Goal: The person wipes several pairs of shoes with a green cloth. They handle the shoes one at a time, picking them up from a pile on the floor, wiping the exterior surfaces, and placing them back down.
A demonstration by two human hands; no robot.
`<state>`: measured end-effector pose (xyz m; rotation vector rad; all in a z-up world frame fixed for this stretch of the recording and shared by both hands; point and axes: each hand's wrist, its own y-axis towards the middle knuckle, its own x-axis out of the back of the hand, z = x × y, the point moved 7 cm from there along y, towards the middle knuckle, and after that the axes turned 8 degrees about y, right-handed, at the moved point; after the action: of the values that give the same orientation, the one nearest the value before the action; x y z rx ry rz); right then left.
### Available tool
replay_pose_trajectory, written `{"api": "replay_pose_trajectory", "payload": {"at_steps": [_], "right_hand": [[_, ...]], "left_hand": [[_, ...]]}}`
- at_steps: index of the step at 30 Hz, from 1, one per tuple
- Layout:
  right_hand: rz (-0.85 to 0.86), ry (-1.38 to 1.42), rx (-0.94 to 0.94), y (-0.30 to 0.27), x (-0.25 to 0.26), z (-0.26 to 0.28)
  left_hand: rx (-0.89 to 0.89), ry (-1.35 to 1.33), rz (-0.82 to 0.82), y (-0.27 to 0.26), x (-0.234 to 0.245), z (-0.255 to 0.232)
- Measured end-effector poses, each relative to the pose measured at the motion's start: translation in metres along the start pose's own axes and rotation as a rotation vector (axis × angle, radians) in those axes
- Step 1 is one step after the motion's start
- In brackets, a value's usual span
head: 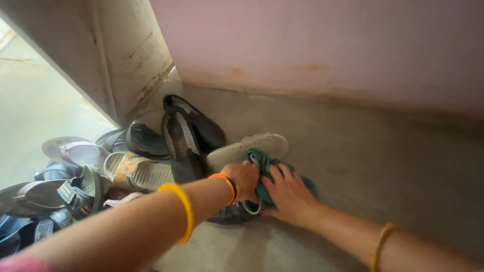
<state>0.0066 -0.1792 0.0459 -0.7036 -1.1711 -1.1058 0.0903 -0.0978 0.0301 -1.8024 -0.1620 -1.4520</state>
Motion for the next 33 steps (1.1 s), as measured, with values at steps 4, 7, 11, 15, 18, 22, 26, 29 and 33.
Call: {"api": "replay_pose_trajectory", "payload": {"at_steps": [4, 7, 11, 15, 18, 22, 26, 29, 33], "right_hand": [[0.118, 0.044, -0.070, 0.011, 0.001, -0.036], [0.187, -0.006, -0.180, 0.006, 0.007, -0.069], [-0.222, 0.080, -0.329, -0.006, 0.065, -0.107], [-0.273, 0.233, -0.441, -0.013, 0.105, -0.118], [-0.384, 0.337, -0.417, -0.014, 0.116, -0.117], [-0.744, 0.762, -0.483, -0.011, 0.129, -0.140], [-0.804, 0.767, -0.570, -0.021, 0.135, -0.117], [-0.546, 0.377, -0.364, -0.033, 0.116, -0.055], [-0.130, 0.072, -0.539, -0.020, 0.109, -0.102]], "left_hand": [[-0.130, 0.314, -0.007, 0.011, 0.013, -0.018], [0.006, 0.281, -0.257, -0.009, 0.025, -0.025], [-0.283, 0.420, -0.543, -0.049, 0.011, -0.055], [-0.391, 0.471, -0.338, -0.029, -0.048, -0.077], [-0.372, 0.487, -0.215, -0.003, -0.066, -0.079], [-0.144, -0.009, -0.188, 0.018, -0.023, -0.049], [0.047, -0.440, -0.346, 0.032, 0.018, -0.024], [-0.060, -0.584, -0.508, 0.041, 0.035, -0.029], [0.019, -0.913, -0.498, 0.015, 0.044, -0.031]]}}
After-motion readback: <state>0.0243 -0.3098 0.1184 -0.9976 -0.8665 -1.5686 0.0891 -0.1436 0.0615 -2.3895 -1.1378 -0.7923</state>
